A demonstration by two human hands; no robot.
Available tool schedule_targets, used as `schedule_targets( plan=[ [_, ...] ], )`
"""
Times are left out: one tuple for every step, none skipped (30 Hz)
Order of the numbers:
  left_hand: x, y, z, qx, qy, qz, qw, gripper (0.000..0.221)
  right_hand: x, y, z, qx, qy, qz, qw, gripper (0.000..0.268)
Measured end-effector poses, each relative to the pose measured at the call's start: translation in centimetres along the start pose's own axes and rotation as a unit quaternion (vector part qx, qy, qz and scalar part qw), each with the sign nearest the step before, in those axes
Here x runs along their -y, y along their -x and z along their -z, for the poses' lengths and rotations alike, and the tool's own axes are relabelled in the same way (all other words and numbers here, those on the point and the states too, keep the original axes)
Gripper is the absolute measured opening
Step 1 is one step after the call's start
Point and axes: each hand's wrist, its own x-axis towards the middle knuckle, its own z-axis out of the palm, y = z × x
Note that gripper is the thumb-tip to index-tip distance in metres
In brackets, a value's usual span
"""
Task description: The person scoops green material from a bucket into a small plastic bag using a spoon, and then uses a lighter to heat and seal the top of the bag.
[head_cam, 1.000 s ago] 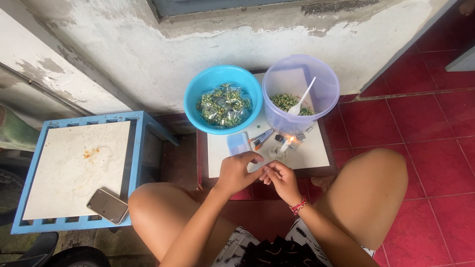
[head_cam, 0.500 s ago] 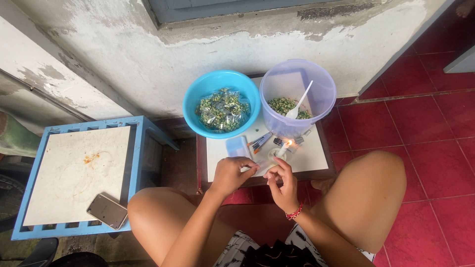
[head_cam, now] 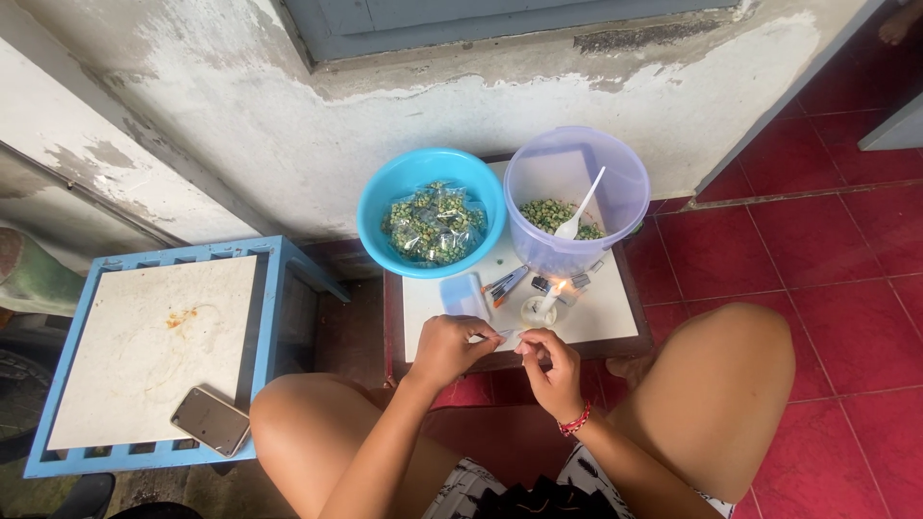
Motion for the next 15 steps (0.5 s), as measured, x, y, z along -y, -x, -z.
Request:
schedule_targets(
  plan=[
    [0.2, 0.0, -0.2, 0.0, 0.0, 0.001, 1.0, 0.006, 0.1, -0.1, 0.1, 0.001, 0.0, 0.0, 1.0, 0.019],
    [0.4, 0.0, -0.3, 0.009, -0.019, -0.002, 1.0, 0.005, 0.1, -0.2, 0.1, -0.001, 0.001, -0.016, 1.0, 0.018],
    [0.6, 0.1, -0.5, 0.018, -0.039, -0.003, 0.999, 0.005, 0.2, -0.2, 0.1, -0.003, 0.001, -0.032, 0.999, 0.017],
    [0.6, 0.0, -0.5, 0.018, -0.04, -0.002, 0.999, 0.005, 0.3, -0.5, 0.2, -0.002, 0.0, -0.032, 0.999, 0.017],
    [0.5, 0.0, -0.6, 0.025, -0.046, -0.007, 0.999, 0.005, 0.4, -0.6, 0.3, -0.008, 0.011, -0.038, 0.999, 0.016],
    [0.5, 0.0, -0.7, 0.031, -0.053, -0.012, 0.998, 0.004, 0.5, -0.7, 0.5, -0.014, 0.022, -0.044, 0.999, 0.015],
    [0.7, 0.1, -1.0, 0.031, -0.054, -0.015, 0.998, 0.004, 0.4, -0.7, 0.4, -0.016, 0.023, -0.042, 0.999, 0.015],
    [0.8, 0.2, -1.3, 0.036, -0.055, -0.017, 0.998, 0.004, 0.3, -0.6, 0.4, -0.016, 0.024, -0.048, 0.998, 0.013],
    [0.9, 0.2, -1.7, 0.04, -0.057, -0.021, 0.997, 0.004, 0.2, -0.7, 0.6, -0.017, 0.027, -0.053, 0.998, 0.011],
    [0.7, 0.0, -1.5, 0.04, -0.058, -0.025, 0.997, 0.004, 0.4, -0.9, 0.7, -0.021, 0.028, -0.051, 0.998, 0.011],
    [0.5, 0.0, -1.4, 0.044, -0.058, -0.027, 0.997, 0.005, 0.6, -0.9, 0.7, -0.02, 0.023, -0.055, 0.998, 0.011],
    [0.4, 0.0, -1.3, 0.048, -0.058, -0.029, 0.997, 0.005, 0.8, -0.9, 0.7, -0.019, 0.018, -0.059, 0.998, 0.011],
    [0.7, 0.0, -1.4, 0.049, -0.058, -0.03, 0.997, 0.005, 0.6, -0.8, 0.7, -0.02, 0.018, -0.058, 0.998, 0.011],
    [1.0, -0.1, -1.6, 0.053, -0.07, -0.031, 0.996, 0.005, 0.5, -0.8, 0.8, -0.018, 0.012, -0.048, 0.999, 0.011],
    [1.4, -0.1, -1.7, 0.056, -0.081, -0.031, 0.995, 0.006, 0.3, -0.7, 0.7, -0.015, 0.005, -0.038, 0.999, 0.01]
  ],
)
